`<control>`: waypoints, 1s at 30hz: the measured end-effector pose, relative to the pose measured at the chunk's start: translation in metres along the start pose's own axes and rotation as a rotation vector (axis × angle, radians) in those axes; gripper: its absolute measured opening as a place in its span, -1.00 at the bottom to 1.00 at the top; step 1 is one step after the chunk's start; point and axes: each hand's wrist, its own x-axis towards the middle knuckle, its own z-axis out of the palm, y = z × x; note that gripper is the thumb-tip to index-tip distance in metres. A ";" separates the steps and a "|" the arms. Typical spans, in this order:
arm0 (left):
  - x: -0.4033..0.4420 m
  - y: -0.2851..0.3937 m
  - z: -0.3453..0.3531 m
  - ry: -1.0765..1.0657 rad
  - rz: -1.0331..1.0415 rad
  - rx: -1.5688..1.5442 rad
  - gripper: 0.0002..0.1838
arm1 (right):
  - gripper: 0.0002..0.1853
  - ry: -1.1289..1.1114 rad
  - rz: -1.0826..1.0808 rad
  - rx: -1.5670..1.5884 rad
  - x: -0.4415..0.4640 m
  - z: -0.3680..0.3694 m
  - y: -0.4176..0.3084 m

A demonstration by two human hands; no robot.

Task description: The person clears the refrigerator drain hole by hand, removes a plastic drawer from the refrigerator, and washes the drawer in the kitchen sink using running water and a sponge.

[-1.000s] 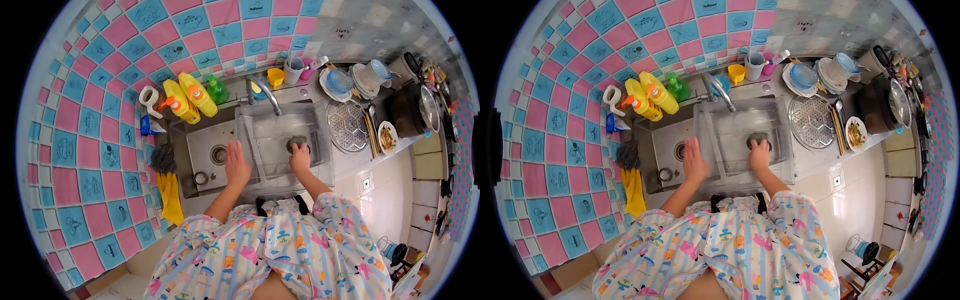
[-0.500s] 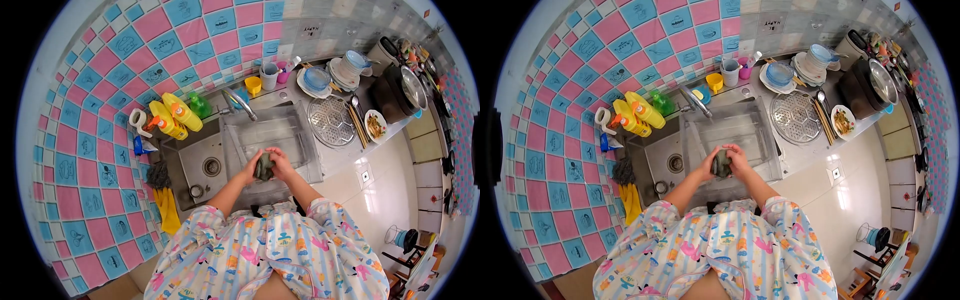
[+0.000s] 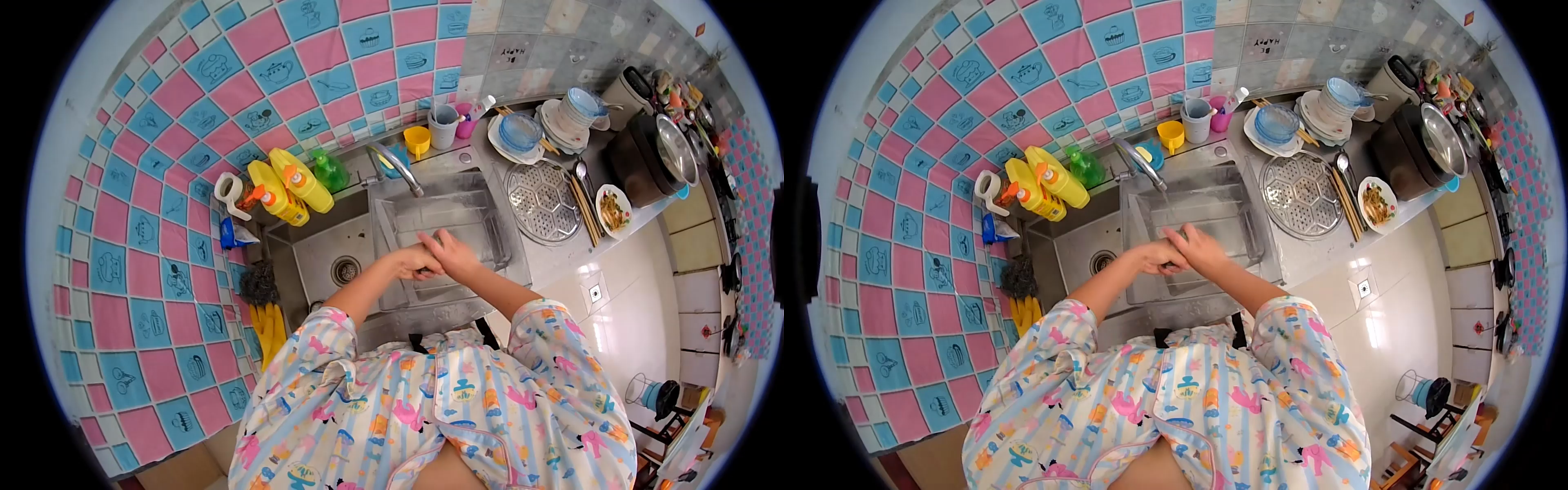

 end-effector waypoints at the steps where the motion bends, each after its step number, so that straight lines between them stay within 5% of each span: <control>1: 0.002 -0.001 0.004 0.053 -0.019 0.065 -0.85 | -0.42 -0.082 0.080 -0.010 0.003 0.007 0.003; 8: 0.057 -0.025 -0.031 0.401 0.419 1.392 -0.75 | -0.76 -0.200 0.291 -0.102 0.026 0.033 0.017; 11: 0.035 -0.017 -0.013 0.642 0.332 1.327 -0.80 | -0.83 -0.283 0.435 0.012 0.032 0.017 0.004; 13: 0.034 -0.015 -0.015 0.622 0.364 1.409 -0.84 | -0.81 -0.344 0.581 0.151 0.032 0.015 0.000; 16: 0.027 -0.009 -0.014 0.586 0.477 1.534 -0.88 | -0.86 -0.227 0.404 0.233 0.027 0.054 0.019; 19: 0.014 -0.002 -0.015 0.502 0.687 1.632 -0.87 | -0.92 -0.528 0.861 1.063 0.024 0.018 0.010; 22: 0.015 -0.008 -0.021 0.496 0.898 1.690 -0.79 | -0.90 -0.572 1.023 1.532 0.012 0.019 0.003; 25: 0.009 -0.019 -0.018 0.579 0.951 1.646 -0.72 | -0.84 -0.502 0.953 1.483 0.007 0.005 -0.007; 28: -0.012 -0.015 -0.010 0.626 0.941 1.439 -0.64 | -0.58 -0.279 0.778 0.957 0.006 -0.026 -0.023; 30: -0.034 -0.004 -0.013 0.612 0.950 1.355 -0.59 | -0.50 -0.049 0.745 0.870 -0.007 -0.011 -0.015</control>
